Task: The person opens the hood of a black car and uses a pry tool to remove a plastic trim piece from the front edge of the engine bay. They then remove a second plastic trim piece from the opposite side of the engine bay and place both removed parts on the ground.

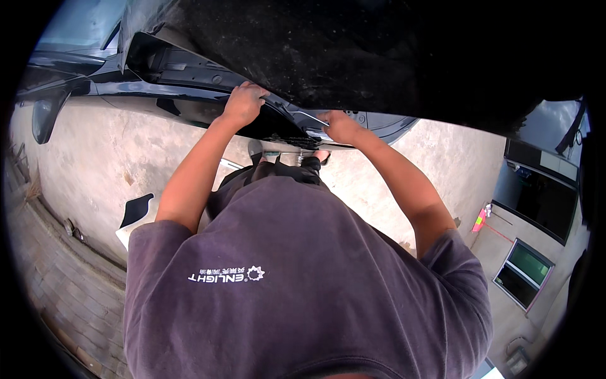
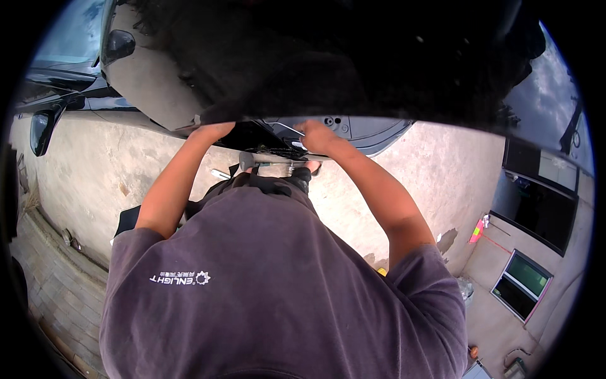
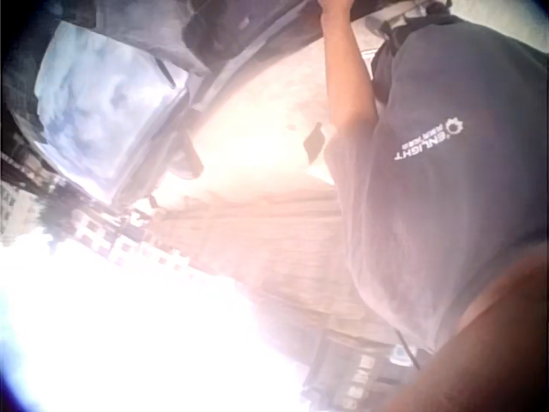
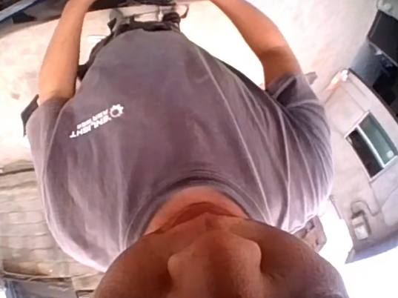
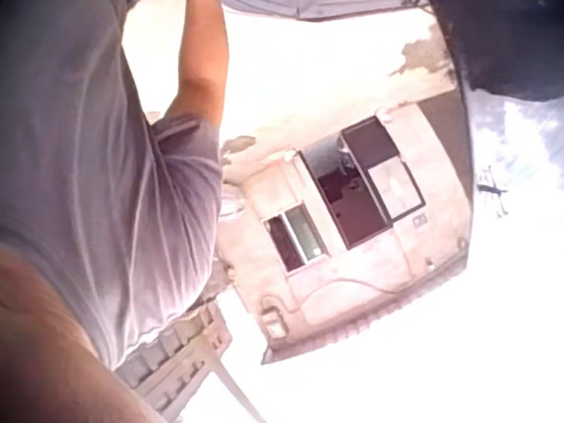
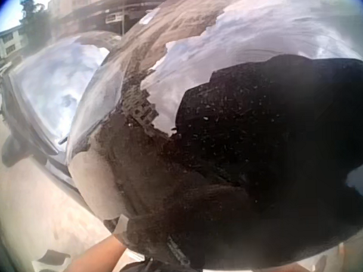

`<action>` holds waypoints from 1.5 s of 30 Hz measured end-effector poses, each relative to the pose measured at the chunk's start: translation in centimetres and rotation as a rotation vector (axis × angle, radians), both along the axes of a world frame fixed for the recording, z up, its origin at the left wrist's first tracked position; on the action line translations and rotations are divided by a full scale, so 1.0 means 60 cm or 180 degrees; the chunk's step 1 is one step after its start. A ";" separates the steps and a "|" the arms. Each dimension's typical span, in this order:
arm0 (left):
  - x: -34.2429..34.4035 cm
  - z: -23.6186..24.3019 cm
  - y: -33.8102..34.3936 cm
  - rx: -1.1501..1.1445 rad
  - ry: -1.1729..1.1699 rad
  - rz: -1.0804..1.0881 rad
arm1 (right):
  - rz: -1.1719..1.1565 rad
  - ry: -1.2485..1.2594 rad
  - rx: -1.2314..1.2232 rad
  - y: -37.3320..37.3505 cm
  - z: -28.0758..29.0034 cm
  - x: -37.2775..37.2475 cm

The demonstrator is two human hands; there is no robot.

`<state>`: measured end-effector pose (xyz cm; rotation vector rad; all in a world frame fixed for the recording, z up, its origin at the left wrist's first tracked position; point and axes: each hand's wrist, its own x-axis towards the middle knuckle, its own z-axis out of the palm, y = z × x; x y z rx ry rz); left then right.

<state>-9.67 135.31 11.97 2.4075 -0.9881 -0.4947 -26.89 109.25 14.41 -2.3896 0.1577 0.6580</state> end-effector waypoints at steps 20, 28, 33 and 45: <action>-0.019 -0.026 -0.216 0.1667 -0.0098 -0.1288 | -0.2789 -0.0178 -0.0939 -0.035 -0.086 -0.295; -0.032 -0.022 -0.243 0.2031 -0.0229 -0.1121 | -0.2532 0.0340 -0.1083 -0.087 -0.046 -0.312; -0.035 0.025 -0.273 0.1639 -0.0131 -0.1023 | -0.2276 0.0754 -0.1120 -0.103 -0.015 -0.282; -0.147 0.018 -0.219 -0.1240 0.5084 0.0343 | -0.1601 0.1004 -0.1411 -0.146 0.025 -0.249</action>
